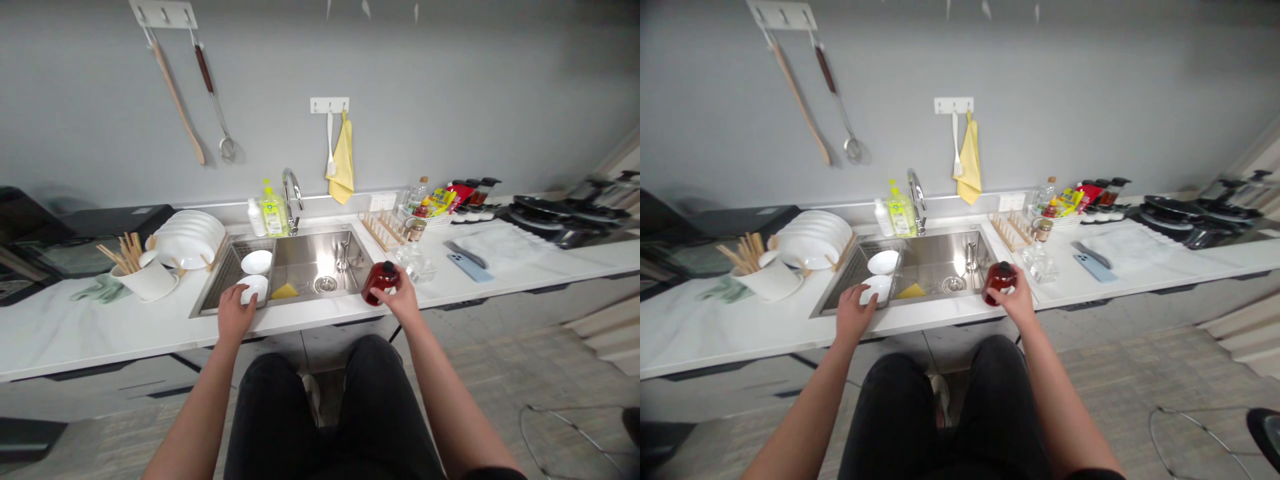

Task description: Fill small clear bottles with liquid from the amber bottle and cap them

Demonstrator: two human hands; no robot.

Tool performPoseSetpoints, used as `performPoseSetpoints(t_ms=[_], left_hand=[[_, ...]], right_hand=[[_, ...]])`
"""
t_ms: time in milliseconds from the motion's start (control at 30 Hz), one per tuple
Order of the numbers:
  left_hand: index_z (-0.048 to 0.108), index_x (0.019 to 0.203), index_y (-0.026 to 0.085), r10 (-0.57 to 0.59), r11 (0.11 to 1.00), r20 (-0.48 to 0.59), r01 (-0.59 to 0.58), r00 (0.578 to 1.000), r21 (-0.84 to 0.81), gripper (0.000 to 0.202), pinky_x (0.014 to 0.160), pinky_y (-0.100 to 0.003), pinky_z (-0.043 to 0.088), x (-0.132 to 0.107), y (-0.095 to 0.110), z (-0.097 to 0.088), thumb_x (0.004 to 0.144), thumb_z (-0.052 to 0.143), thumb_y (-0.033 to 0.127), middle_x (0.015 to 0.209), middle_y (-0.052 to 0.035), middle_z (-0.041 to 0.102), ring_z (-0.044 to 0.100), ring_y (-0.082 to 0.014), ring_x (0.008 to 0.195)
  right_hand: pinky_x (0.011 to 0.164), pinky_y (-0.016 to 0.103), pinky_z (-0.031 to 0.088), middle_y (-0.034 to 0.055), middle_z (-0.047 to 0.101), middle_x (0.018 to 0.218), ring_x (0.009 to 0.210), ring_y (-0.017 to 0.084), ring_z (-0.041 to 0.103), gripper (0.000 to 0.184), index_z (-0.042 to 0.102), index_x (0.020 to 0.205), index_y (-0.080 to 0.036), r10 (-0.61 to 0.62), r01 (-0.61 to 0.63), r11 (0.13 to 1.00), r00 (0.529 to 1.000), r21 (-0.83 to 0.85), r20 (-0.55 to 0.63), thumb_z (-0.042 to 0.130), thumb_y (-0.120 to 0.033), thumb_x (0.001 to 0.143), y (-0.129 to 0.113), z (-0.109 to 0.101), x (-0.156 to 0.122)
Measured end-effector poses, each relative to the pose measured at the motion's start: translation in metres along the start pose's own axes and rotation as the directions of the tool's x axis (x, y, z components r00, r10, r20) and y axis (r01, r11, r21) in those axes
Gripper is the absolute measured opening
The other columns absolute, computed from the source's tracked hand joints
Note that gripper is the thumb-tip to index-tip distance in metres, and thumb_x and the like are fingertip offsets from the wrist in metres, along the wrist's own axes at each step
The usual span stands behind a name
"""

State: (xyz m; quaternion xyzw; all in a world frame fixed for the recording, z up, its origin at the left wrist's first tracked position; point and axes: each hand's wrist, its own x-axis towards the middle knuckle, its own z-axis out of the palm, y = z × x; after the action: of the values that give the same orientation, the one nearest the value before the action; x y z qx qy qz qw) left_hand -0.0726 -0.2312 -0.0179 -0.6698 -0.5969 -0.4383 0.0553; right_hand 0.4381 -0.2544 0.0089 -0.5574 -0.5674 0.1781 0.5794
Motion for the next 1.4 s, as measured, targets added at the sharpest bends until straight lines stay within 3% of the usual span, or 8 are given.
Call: performPoseSetpoints(t_ms=[100, 167, 267, 367, 500, 767, 1000, 1400], left_hand=[[0.075, 0.122, 0.021, -0.063, 0.973, 0.016, 0.065, 0.998, -0.222, 0.036, 0.107, -0.050, 0.058, -0.007, 0.058, -0.010, 0.107, 0.061, 0.051, 0.123, -0.0150, 0.078, 0.072, -0.0337, 0.116], [0.075, 0.134, 0.023, 0.062, 0.916, 0.199, 0.024, 0.978, -0.401, 0.037, 0.097, -0.042, 0.060, -0.014, 0.114, -0.025, 0.112, 0.058, 0.048, 0.118, -0.0106, 0.079, 0.073, -0.0262, 0.101], [0.065, 0.159, 0.028, 0.369, 0.839, 0.448, -0.084, 0.814, -0.538, 0.048, 0.099, -0.041, 0.058, -0.021, 0.192, -0.054, 0.115, 0.059, 0.044, 0.126, -0.0105, 0.078, 0.072, -0.0237, 0.099], [0.068, 0.156, 0.030, 0.453, 0.838, 0.549, -0.125, 0.703, -0.531, 0.043, 0.095, -0.041, 0.057, -0.021, 0.231, -0.078, 0.114, 0.060, 0.038, 0.125, -0.0105, 0.077, 0.071, -0.0240, 0.097], [0.074, 0.136, 0.027, 0.433, 0.869, 0.605, -0.131, 0.668, -0.477, 0.027, 0.091, -0.037, 0.054, -0.025, 0.229, -0.087, 0.111, 0.063, 0.031, 0.116, -0.0071, 0.078, 0.072, -0.0237, 0.097], [0.068, 0.096, 0.025, 0.240, 0.954, 0.615, -0.301, 0.752, -0.004, 0.038, 0.072, -0.039, 0.044, -0.048, 0.232, -0.075, 0.117, 0.051, 0.052, 0.093, -0.0126, 0.078, 0.075, -0.0315, 0.087], [0.065, 0.128, 0.028, 0.310, 0.950, 0.603, -0.268, 0.735, -0.162, 0.021, 0.075, -0.038, 0.046, -0.059, 0.237, -0.078, 0.112, 0.052, 0.031, 0.099, -0.0073, 0.083, 0.080, -0.0302, 0.089], [0.066, 0.124, 0.030, 0.277, 0.959, 0.583, -0.253, 0.764, -0.124, 0.021, 0.073, -0.037, 0.047, -0.063, 0.227, -0.082, 0.116, 0.049, 0.039, 0.094, -0.0060, 0.084, 0.081, -0.0288, 0.085]], right_hand=[[0.121, 0.060, 0.054, 0.0141, 0.072, 0.145, 0.131, 0.039, 0.072, 0.096, 0.055, 0.154, -0.026, 0.008, -0.060, 0.981, 0.962, 0.182, 0.274, 0.099, -0.056, 0.073, -0.022, 0.015, -0.060], [0.128, 0.059, 0.048, 0.0148, 0.068, 0.153, 0.143, 0.040, 0.067, 0.093, 0.053, 0.156, -0.026, -0.051, -0.048, 0.973, 0.909, 0.225, 0.413, 0.097, -0.050, 0.077, -0.041, 0.023, -0.084], [0.132, 0.057, 0.044, 0.0152, 0.065, 0.158, 0.150, 0.039, 0.062, 0.092, 0.051, 0.159, -0.026, -0.153, -0.002, 0.964, 0.814, 0.266, 0.561, 0.096, -0.043, 0.080, -0.071, 0.027, -0.097], [0.126, 0.052, 0.050, 0.0125, 0.067, 0.155, 0.144, 0.037, 0.066, 0.093, 0.052, 0.158, -0.026, -0.212, 0.011, 0.955, 0.720, 0.295, 0.661, 0.096, -0.035, 0.077, -0.093, 0.025, -0.097], [0.118, 0.047, 0.055, 0.0093, 0.072, 0.149, 0.135, 0.035, 0.071, 0.088, 0.057, 0.155, -0.027, -0.244, 0.044, 0.958, 0.649, 0.284, 0.720, 0.092, -0.022, 0.074, -0.113, 0.026, -0.106], [0.107, 0.047, 0.059, 0.0117, 0.075, 0.141, 0.124, 0.036, 0.076, 0.083, 0.060, 0.147, -0.027, -0.209, 0.205, 0.975, 0.722, 0.085, 0.660, 0.089, -0.019, 0.069, -0.132, 0.042, -0.137], [0.100, 0.043, 0.060, 0.0085, 0.076, 0.133, 0.114, 0.033, 0.076, 0.075, 0.063, 0.140, -0.028, -0.200, 0.204, 0.977, 0.748, 0.068, 0.633, 0.085, -0.016, 0.068, -0.137, 0.036, -0.139], [0.103, 0.045, 0.060, 0.0092, 0.076, 0.135, 0.119, 0.036, 0.076, 0.077, 0.062, 0.142, -0.029, -0.225, 0.260, 0.964, 0.686, 0.055, 0.692, 0.087, -0.019, 0.069, -0.139, 0.037, -0.139]])
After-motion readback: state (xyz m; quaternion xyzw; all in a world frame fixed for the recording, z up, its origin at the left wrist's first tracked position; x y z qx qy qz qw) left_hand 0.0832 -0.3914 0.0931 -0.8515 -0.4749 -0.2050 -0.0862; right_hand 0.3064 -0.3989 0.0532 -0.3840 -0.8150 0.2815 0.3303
